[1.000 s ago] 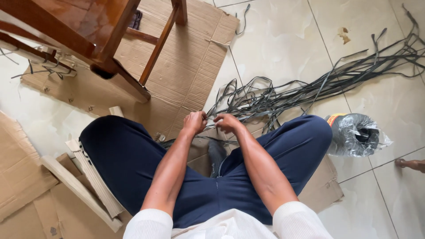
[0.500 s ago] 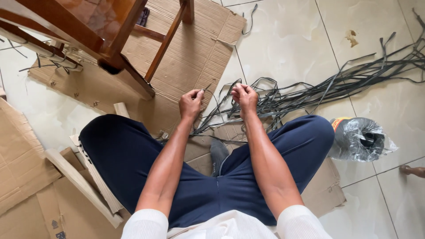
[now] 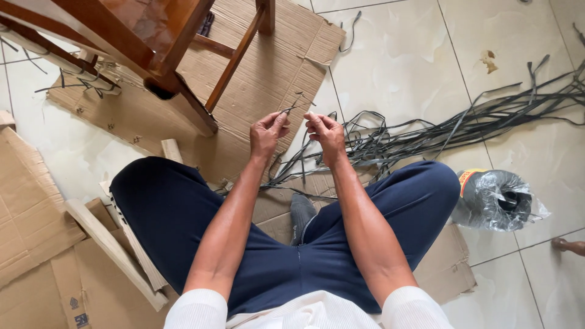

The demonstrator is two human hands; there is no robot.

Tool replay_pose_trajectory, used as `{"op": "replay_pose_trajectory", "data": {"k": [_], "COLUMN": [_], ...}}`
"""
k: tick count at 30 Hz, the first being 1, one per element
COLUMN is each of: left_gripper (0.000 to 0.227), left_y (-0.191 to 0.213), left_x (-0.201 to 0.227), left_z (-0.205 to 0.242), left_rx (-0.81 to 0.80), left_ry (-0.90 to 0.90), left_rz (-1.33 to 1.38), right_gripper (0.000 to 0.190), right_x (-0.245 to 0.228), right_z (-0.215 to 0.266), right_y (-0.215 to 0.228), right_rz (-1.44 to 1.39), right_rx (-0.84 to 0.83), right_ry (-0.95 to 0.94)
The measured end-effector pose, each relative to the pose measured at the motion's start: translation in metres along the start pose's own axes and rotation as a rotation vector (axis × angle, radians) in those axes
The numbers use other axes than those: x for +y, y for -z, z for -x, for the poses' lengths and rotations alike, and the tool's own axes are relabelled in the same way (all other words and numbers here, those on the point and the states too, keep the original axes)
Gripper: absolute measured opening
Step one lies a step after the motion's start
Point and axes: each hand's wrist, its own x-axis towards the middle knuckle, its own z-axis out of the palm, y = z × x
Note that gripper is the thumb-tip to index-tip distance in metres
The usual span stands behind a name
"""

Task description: The person wraps a wooden furniture leg with cardboard and secures it with black plastic ties.

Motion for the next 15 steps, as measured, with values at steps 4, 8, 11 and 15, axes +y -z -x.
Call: {"op": "replay_pose_trajectory", "data": {"k": [4, 8, 11, 15], "left_gripper": [0.022, 0.023, 0.023, 0.024], "left_y": [-0.002, -0.006, -0.007, -0.006], "left_x": [0.002, 0.002, -0.002, -0.011], "left_z": [0.005, 0.01, 0.014, 0.024], "left_rx": [-0.063, -0.147, -0.169, -0.195], "left_ry": [0.008, 0.059, 0.104, 0.125], "left_rz": [0.022, -0.02, -0.051, -0.109], "right_gripper": [0.026, 0.023, 0.019, 0.019], "right_x": [-0.005, -0.002, 0.005, -0.001], "right_z": [0.004, 0.001, -0.009, -0.02], "right_y": [-0.011, -0.015, -0.014, -0.01], "right_rz": [0.013, -0.018, -0.062, -0.084], "right_rx": [-0.041, -0.069, -0.037, 0.048], "right_ry": [0.01, 0.042, 0.05, 0.043]}}
